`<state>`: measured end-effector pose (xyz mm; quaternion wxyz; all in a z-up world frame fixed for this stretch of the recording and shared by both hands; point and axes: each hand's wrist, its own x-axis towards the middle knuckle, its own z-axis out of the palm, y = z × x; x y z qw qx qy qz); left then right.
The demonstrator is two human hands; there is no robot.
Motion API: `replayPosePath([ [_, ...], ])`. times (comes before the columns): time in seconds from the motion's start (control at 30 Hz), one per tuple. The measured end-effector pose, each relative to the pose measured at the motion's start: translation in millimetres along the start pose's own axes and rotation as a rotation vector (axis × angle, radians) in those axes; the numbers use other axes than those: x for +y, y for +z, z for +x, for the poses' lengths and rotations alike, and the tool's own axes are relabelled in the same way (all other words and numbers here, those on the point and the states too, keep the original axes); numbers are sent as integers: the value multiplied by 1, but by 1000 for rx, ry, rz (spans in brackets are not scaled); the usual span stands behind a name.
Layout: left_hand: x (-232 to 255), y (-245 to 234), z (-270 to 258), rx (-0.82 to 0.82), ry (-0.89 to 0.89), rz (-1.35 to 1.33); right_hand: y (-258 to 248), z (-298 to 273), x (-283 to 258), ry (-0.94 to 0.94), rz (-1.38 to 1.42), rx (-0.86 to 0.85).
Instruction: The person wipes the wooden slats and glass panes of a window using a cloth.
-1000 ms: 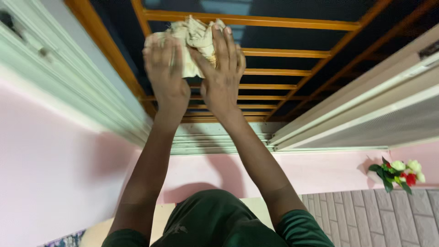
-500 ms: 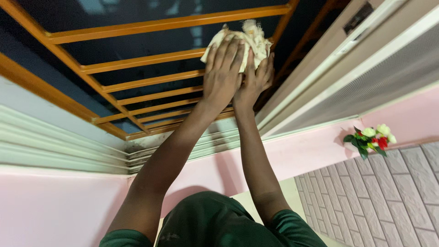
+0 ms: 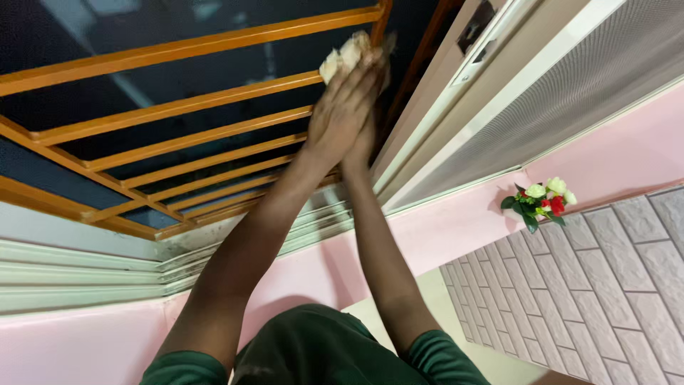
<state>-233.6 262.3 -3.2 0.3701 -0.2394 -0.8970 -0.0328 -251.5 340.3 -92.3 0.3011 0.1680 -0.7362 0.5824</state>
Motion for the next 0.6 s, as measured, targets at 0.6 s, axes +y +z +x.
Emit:
replayPosePath([
  [0.6,-23,-18,-81,3,-131,-257,-2,-32,-40,-120,-207,-76],
])
